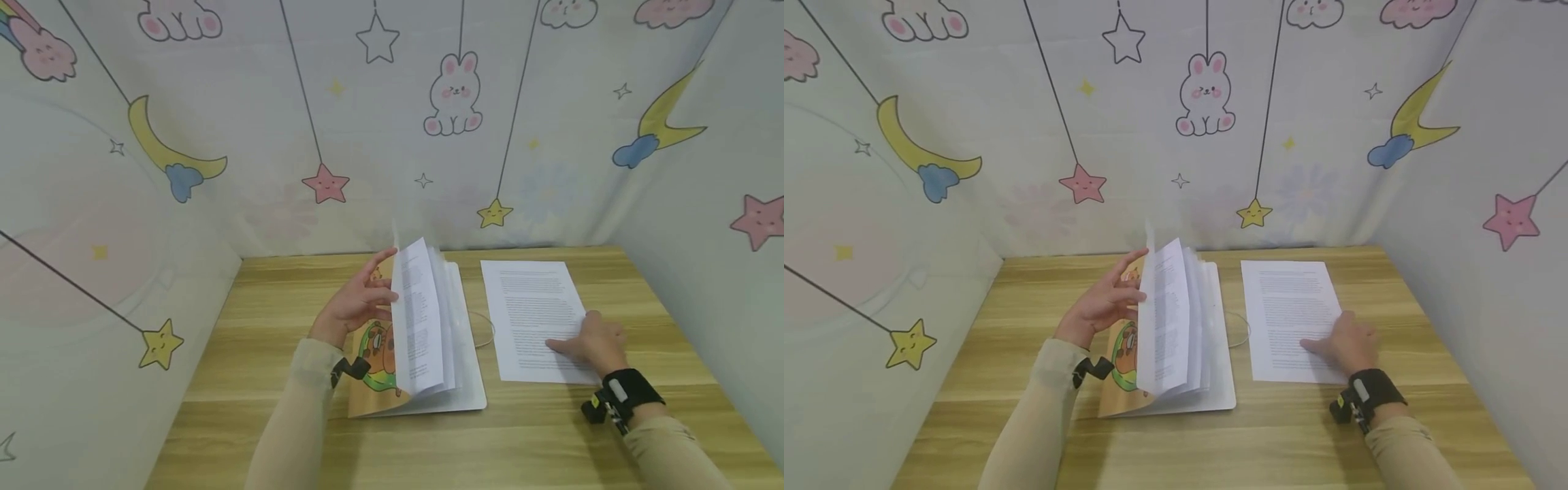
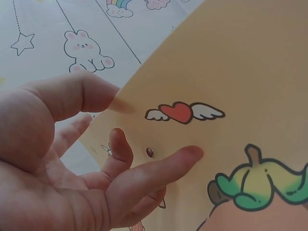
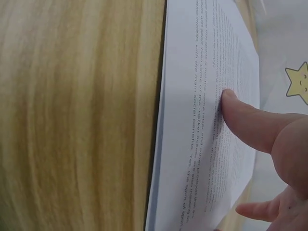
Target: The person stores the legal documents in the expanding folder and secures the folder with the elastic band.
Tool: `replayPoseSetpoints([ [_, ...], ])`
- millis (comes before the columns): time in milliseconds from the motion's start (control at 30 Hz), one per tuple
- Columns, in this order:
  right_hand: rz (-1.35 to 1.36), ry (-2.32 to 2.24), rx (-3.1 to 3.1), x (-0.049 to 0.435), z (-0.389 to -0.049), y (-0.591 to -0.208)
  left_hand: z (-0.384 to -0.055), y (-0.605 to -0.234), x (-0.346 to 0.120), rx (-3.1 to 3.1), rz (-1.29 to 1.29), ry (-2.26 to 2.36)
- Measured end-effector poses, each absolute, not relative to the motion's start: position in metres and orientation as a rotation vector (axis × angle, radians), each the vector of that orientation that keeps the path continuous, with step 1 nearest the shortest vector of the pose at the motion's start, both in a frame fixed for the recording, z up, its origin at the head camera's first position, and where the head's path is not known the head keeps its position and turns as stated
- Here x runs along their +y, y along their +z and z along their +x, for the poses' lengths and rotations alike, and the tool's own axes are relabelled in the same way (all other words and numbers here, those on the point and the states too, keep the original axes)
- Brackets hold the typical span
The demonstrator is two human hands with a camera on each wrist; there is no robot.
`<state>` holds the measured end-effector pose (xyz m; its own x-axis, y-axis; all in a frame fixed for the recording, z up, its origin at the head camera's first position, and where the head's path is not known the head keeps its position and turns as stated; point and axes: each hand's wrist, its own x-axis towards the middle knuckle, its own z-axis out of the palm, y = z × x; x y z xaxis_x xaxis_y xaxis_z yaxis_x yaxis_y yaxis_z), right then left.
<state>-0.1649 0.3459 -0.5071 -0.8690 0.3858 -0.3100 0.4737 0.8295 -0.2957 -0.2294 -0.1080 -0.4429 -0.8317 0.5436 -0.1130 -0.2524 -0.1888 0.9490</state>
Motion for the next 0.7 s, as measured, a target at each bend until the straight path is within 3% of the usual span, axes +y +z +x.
replayPoseSetpoints([
  [267, 0.654, -0.506, 2.746, 0.3490, -0.1697, -0.5053, -0.2286, -0.4412, -0.1081, 1.570, 0.332, 2.059],
  [700, 0.573, -0.866, 2.647, 0.3514, -0.1738, -0.4989, -0.2287, -0.4409, -0.1063, 1.554, 0.358, 2.077],
])
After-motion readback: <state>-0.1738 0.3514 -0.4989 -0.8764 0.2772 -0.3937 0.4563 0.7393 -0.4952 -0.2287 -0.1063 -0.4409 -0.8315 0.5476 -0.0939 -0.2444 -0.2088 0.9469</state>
